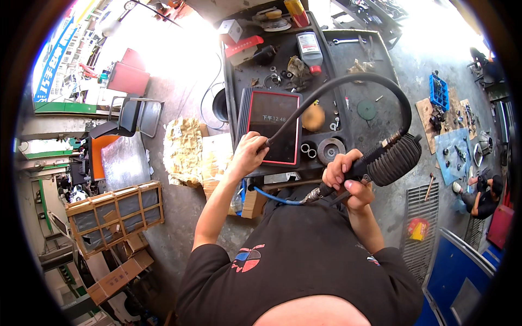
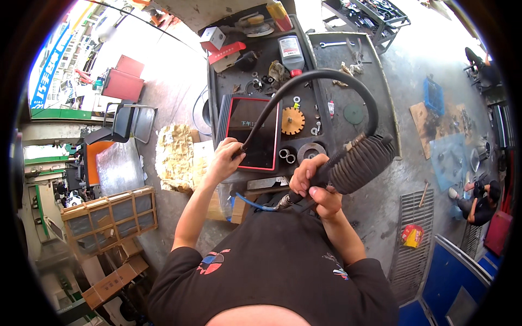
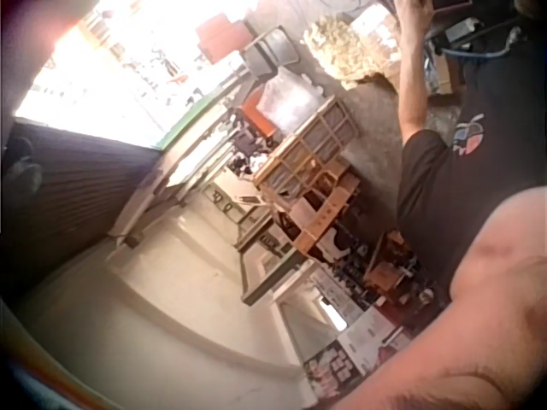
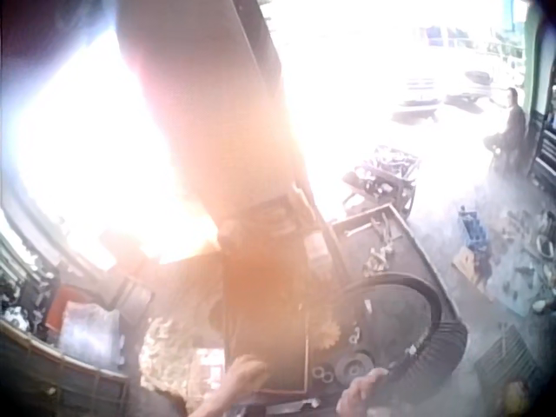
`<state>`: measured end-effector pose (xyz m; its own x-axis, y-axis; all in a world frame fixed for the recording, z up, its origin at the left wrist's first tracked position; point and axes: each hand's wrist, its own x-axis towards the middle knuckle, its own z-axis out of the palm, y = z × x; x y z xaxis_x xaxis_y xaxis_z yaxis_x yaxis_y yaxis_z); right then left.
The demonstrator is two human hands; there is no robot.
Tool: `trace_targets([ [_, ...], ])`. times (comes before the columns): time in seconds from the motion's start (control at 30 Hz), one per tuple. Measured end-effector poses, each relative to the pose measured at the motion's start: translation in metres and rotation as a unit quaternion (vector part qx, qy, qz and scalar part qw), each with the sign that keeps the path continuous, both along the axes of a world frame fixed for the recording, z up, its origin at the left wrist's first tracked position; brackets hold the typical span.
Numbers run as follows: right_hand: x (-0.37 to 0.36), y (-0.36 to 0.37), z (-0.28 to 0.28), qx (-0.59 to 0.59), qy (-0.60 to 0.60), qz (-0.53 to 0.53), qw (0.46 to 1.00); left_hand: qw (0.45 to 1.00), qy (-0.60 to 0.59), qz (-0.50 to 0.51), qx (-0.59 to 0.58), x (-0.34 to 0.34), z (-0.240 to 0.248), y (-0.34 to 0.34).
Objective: The person uses a handheld air blower to clean dust from a black rectangular electronic device with a red-bordered screen. They repeatedly direct airflow across the screen and casing, then flip the device to clean the back and sides.
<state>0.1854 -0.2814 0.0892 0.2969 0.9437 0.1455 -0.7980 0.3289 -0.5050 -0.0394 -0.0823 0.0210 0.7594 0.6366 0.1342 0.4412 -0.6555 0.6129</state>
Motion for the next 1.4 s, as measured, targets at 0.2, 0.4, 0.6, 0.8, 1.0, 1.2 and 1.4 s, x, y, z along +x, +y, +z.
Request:
trace_targets([
  [0.2,-0.02,0.023,0.009,-0.051,-0.136,0.087,0.986,0.992,-0.028,0.123,-0.018,0.011,0.006,-0.013],
  [0.4,-0.019,0.015,0.016,0.08,-0.175,0.165,0.967,0.905,-0.096,0.296,-0.288,-0.028,-0.004,-0.04],
  [0.6,-0.024,0.019,0.019,0.112,-0.194,0.178,0.958,0.918,-0.087,0.28,-0.268,-0.012,0.0,-0.043],
  [0.8,-0.029,0.003,0.028,0.003,-0.194,0.101,0.976,0.972,-0.048,0.223,-0.064,0.003,-0.019,-0.015],
  [1.0,-0.029,-0.002,0.017,0.005,-0.136,0.015,0.991,0.977,-0.089,0.161,0.11,0.006,-0.018,0.009],
  [1.2,-0.029,-0.004,0.019,-0.004,-0.114,-0.01,0.993,0.994,-0.07,0.078,0.043,0.041,-0.022,0.037],
  [1.4,-0.019,-0.013,0.012,0.008,-0.107,-0.043,0.993,0.998,0.027,-0.039,0.052,-0.011,0.022,-0.022],
])
